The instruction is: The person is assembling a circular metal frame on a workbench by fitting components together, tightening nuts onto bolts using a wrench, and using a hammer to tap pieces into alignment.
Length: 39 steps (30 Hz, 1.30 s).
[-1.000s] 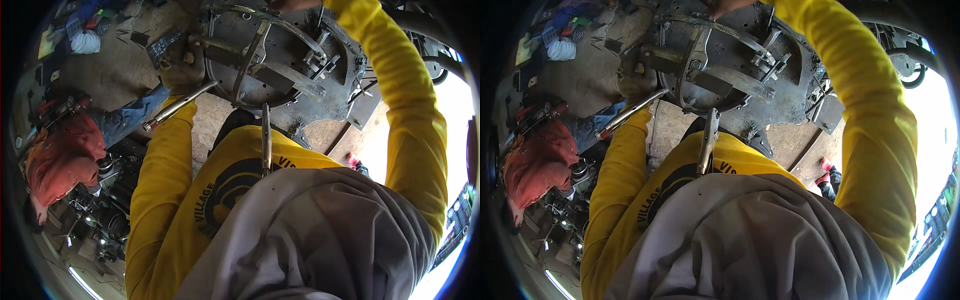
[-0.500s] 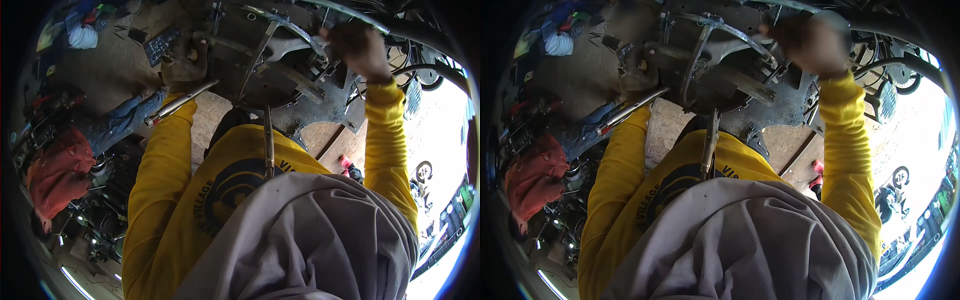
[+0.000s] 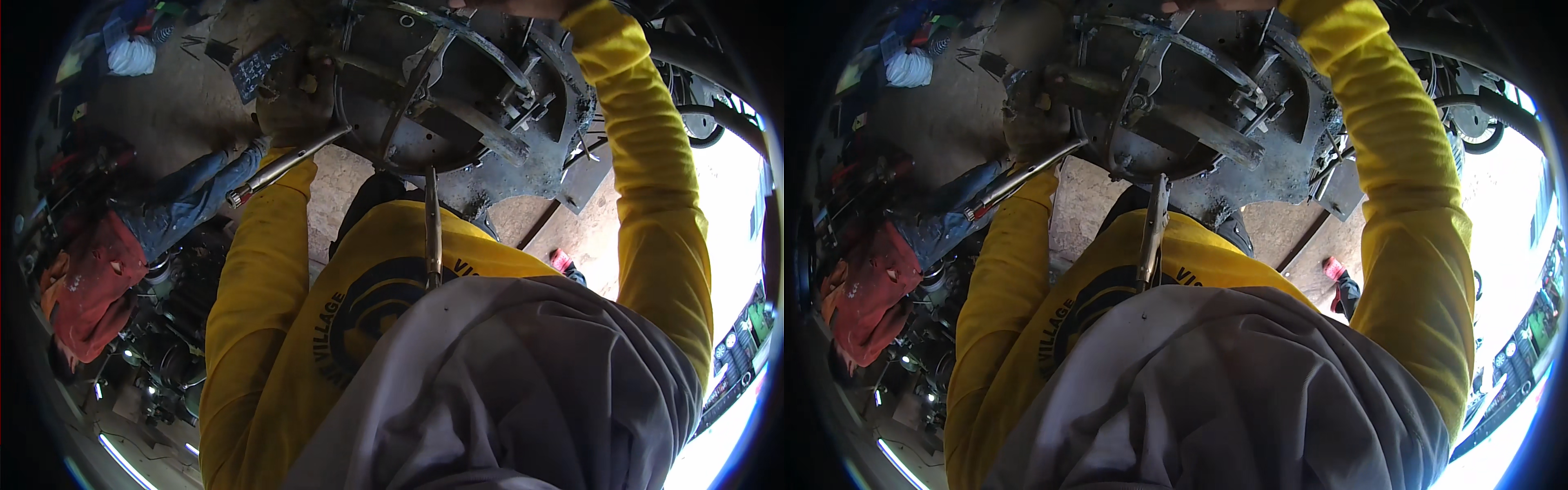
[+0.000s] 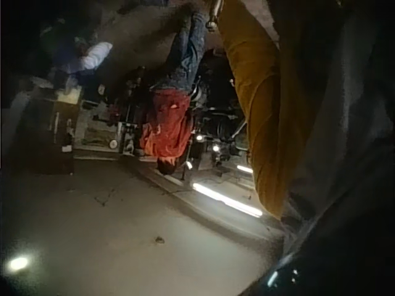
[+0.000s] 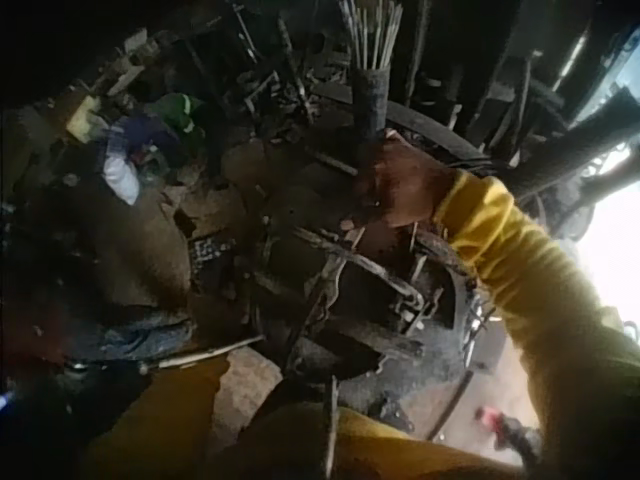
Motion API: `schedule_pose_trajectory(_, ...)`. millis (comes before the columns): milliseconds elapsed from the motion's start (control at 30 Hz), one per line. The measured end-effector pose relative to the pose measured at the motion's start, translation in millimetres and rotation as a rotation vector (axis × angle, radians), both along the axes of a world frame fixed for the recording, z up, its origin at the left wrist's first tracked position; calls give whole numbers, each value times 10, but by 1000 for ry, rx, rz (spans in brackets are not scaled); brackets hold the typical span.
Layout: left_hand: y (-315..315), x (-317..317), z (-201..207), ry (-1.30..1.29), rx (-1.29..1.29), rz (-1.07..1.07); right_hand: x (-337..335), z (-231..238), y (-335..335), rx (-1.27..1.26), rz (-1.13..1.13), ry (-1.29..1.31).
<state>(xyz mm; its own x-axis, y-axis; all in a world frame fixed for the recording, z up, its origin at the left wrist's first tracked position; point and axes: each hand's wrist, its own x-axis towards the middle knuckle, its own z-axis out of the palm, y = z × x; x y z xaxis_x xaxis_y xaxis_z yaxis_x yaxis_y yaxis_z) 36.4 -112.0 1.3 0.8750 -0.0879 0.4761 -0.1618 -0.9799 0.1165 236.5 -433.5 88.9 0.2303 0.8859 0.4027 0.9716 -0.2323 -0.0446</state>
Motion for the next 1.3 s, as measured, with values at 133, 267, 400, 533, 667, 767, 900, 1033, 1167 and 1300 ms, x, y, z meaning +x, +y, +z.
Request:
schedule_pose_trajectory(133,-27,20,-24,24,-142,31,199,-129,143,-54,67,32)
schedule_pose_trajectory(267,-95,-10,29,63,-113,91,281,-192,389,-108,172,73)
schedule_pose_trajectory(400,-36,-66,-1,88,-11,68,294,-195,603,-140,256,108)
schedule_pose_trajectory(533,-130,-64,47,79,-65,76,229,-227,514,-47,289,-15)
schedule_pose_trajectory(667,-43,-40,-8,-53,-111,23,-112,-176,122,-120,2,-12)
schedule_pose_trajectory(767,-100,-64,76,-29,-143,60,-662,-215,-261,-75,-201,95)
schedule_pose_trajectory(900,-101,-8,54,-86,-103,46,-1366,-122,-587,-92,-575,314)
schedule_pose_trajectory(1033,16,32,-109,-61,-194,-5,-1220,-114,-624,-28,-561,198)
schedule_pose_trajectory(1167,-164,16,105,74,-140,90,-755,5,-672,-71,-421,53)
schedule_pose_trajectory(1300,-150,-13,159,40,-161,70,-468,77,-295,85,-233,263)
